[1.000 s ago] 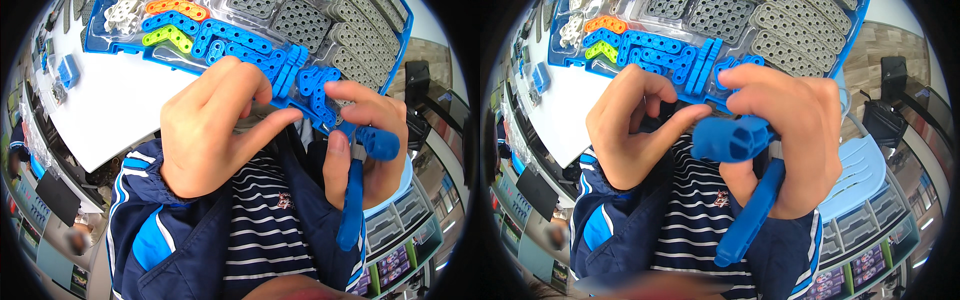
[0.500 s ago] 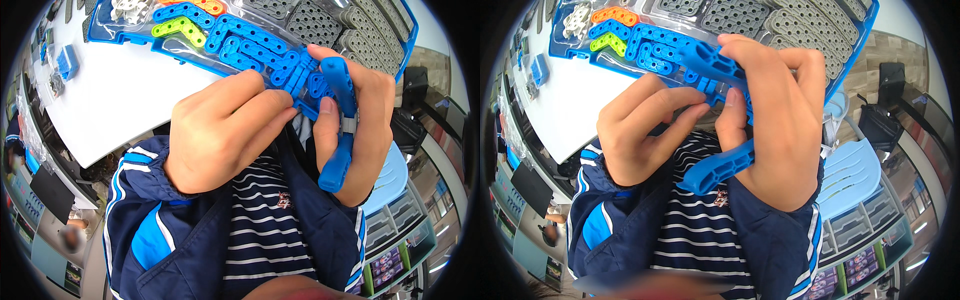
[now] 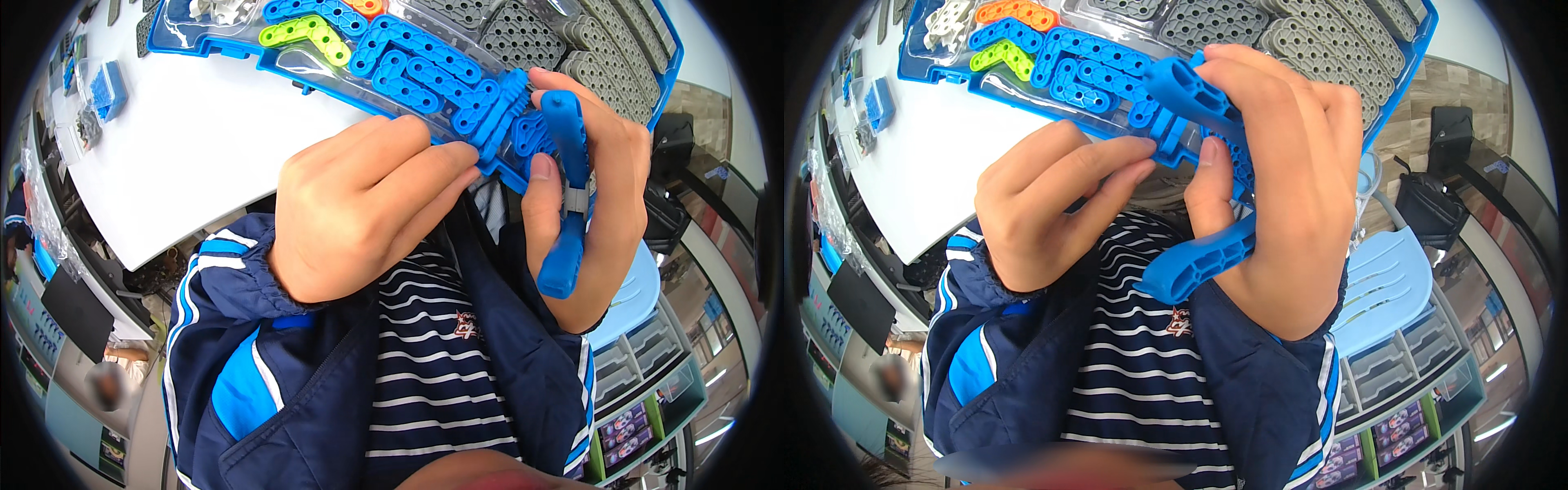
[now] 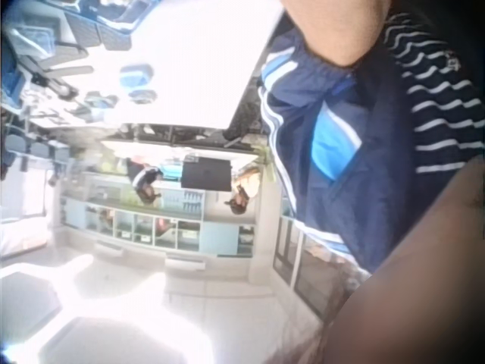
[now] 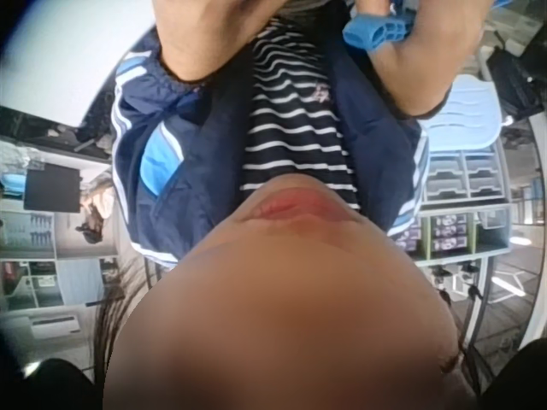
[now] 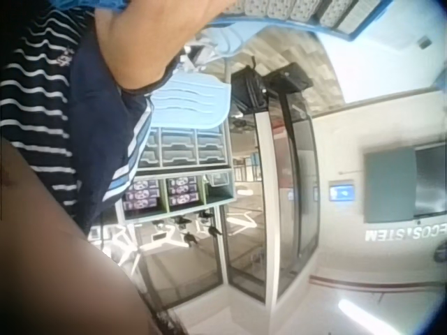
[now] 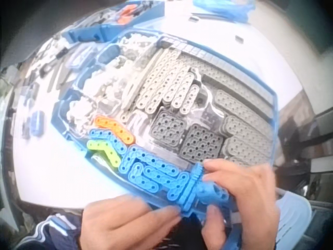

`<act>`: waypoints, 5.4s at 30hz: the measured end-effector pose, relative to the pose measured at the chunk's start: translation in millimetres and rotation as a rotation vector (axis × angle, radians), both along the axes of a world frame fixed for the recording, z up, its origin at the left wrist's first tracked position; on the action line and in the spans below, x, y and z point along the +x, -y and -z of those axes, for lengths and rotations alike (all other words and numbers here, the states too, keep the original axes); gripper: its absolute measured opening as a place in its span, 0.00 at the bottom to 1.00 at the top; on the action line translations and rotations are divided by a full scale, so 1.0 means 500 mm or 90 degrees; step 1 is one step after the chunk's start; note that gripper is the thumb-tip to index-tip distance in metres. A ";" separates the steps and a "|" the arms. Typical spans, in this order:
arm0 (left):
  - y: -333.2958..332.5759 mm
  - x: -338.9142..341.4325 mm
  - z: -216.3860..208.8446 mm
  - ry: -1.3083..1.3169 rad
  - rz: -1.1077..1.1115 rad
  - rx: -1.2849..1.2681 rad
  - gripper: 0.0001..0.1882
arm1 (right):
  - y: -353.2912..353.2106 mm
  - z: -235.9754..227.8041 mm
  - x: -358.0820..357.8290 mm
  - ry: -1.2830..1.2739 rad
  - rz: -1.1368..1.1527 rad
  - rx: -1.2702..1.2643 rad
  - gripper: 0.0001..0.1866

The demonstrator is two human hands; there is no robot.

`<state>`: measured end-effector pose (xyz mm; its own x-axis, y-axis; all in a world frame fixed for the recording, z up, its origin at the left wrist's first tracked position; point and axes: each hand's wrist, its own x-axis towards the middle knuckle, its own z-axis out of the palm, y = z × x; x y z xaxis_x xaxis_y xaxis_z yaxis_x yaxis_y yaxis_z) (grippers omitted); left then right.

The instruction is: The person assembles a construction toy by connecting various plastic pieces. They use a blue plastic tool to attach components together, repeatedly picking up parts from a blue storage case and joining them to form a larger structure.

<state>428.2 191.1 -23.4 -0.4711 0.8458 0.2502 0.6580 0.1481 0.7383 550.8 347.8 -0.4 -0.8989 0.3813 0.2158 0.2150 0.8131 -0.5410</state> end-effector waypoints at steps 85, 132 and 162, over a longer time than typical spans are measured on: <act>0.354 -0.189 0.047 0.179 -0.375 0.299 0.14 | 0.298 0.018 -0.393 -0.354 -0.145 -0.522 0.31; 0.366 -0.382 0.113 0.199 -0.460 0.257 0.13 | 0.392 0.084 -0.652 -0.270 -0.148 -0.606 0.25; 0.372 -0.380 0.081 0.467 -0.533 0.417 0.20 | 0.398 0.094 -0.626 -0.394 -0.308 -0.460 0.20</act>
